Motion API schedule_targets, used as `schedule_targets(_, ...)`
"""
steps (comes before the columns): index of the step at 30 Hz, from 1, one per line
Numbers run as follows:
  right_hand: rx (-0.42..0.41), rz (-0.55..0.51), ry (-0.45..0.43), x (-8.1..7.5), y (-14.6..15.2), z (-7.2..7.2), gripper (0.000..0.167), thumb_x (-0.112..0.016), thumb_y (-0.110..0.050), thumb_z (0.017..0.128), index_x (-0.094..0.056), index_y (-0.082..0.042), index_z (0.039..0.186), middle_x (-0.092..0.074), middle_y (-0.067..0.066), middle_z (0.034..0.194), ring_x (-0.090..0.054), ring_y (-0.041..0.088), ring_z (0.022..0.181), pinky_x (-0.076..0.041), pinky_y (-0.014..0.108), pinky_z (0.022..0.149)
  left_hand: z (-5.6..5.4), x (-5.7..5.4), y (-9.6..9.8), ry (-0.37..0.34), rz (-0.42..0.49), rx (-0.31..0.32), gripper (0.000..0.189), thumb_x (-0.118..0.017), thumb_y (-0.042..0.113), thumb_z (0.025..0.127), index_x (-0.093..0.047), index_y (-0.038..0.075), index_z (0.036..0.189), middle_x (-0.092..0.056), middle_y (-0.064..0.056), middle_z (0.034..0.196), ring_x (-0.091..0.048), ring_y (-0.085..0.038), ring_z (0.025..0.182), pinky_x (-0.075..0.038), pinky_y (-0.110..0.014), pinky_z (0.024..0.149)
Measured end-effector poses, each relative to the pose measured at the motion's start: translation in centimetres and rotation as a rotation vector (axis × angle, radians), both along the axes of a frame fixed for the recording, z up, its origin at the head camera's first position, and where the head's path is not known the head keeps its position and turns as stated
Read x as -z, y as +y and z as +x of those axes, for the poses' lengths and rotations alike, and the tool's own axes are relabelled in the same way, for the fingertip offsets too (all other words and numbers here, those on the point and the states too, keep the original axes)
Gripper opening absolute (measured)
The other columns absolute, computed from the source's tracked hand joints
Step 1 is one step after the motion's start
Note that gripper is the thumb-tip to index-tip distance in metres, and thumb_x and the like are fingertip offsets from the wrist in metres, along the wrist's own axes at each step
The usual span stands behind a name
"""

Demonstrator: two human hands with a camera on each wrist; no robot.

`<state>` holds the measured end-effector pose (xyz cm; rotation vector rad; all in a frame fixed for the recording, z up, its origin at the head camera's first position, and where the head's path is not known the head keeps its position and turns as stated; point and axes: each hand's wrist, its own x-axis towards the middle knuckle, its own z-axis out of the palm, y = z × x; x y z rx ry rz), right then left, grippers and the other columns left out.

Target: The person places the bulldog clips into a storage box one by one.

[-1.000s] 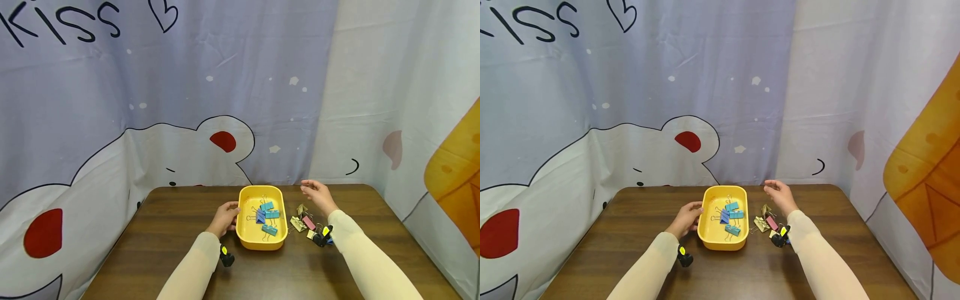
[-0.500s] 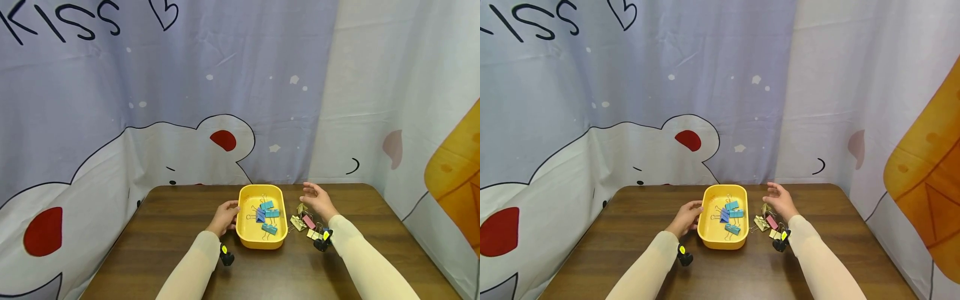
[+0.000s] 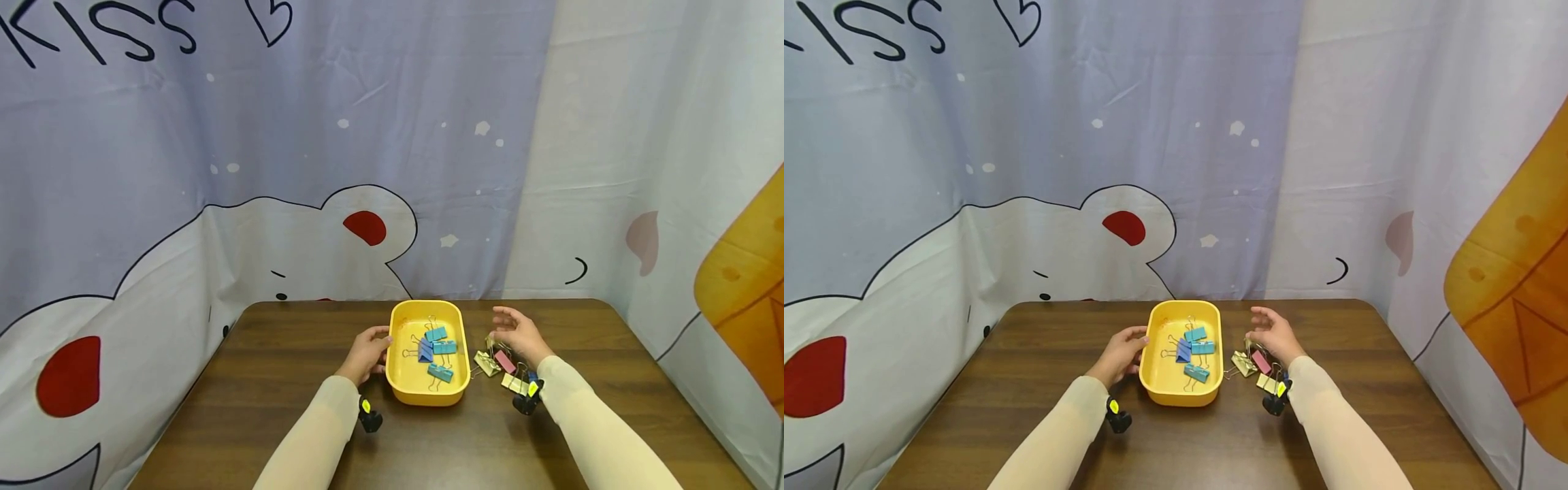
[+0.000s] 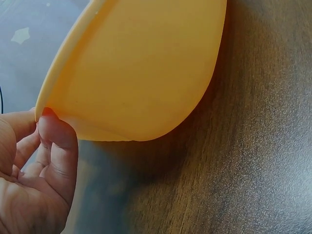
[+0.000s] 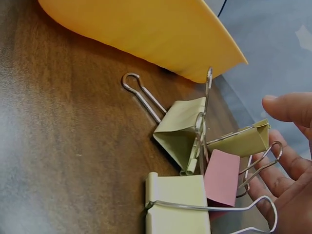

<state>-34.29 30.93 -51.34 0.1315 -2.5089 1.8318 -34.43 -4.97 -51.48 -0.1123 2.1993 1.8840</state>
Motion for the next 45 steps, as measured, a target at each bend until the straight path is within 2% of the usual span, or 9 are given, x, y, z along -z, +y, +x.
schedule_targets(13, -0.018, 0.035, -0.061, 0.5, -0.3, 0.5, 0.067, -0.070, 0.000, 0.089, -0.040, 0.003, 0.149, -0.048, 0.034, 0.142, -0.048, 0.045, 0.129, -0.057, 0.036, 0.087, 0.0, 0.0, -0.1, -0.001, 0.009, 0.002, 0.038, -0.060, 0.021, 0.103, -0.056, 0.013, 0.140, -0.060, -0.014, 0.095, -0.056, -0.015, 0.064, -0.058, -0.028, 0.052)
schedule_targets(21, -0.003, 0.063, -0.069, 1.3, 0.0, 0.3, 0.061, -0.069, 0.000, 0.091, -0.043, 0.007, 0.145, -0.057, 0.032, 0.130, -0.064, 0.033, 0.106, -0.058, 0.037, 0.082, -0.1, 0.0, -0.1, -0.003, 0.014, 0.000, 0.038, -0.060, 0.020, 0.103, -0.056, 0.014, 0.141, -0.058, -0.010, 0.090, -0.055, -0.014, 0.063, -0.058, -0.027, 0.051)
schedule_targets(28, 0.039, 0.084, -0.055, 1.5, 0.2, 0.2, 0.049, -0.066, -0.003, 0.094, -0.049, 0.009, 0.139, -0.059, 0.029, 0.127, -0.060, 0.028, 0.104, -0.058, 0.031, 0.075, 0.0, 0.0, -0.1, -0.001, 0.013, -0.002, 0.038, -0.060, 0.020, 0.103, -0.056, 0.013, 0.140, -0.059, -0.013, 0.095, -0.056, -0.014, 0.063, -0.058, -0.027, 0.051)
schedule_targets(35, 0.063, 0.048, -0.047, 1.5, 0.6, -0.1, 0.046, -0.063, -0.001, 0.094, -0.049, 0.012, 0.136, -0.062, 0.029, 0.117, -0.064, 0.019, 0.089, -0.057, 0.031, 0.071, 0.0, 0.0, -0.1, 0.003, 0.023, 0.004, 0.038, -0.060, 0.020, 0.103, -0.056, 0.012, 0.140, -0.058, -0.011, 0.092, -0.055, -0.014, 0.063, -0.057, -0.027, 0.050)
schedule_targets(45, 0.069, -0.045, -0.051, 0.0, 0.1, -0.5, 0.047, -0.061, -0.001, 0.097, -0.045, 0.009, 0.141, -0.061, 0.023, 0.114, -0.062, 0.017, 0.085, -0.060, 0.035, 0.070, 0.0, 0.0, -0.1, 0.005, 0.020, 0.001, 0.039, -0.060, 0.020, 0.103, -0.055, 0.012, 0.142, -0.060, -0.014, 0.097, -0.056, -0.014, 0.064, -0.057, -0.027, 0.050)
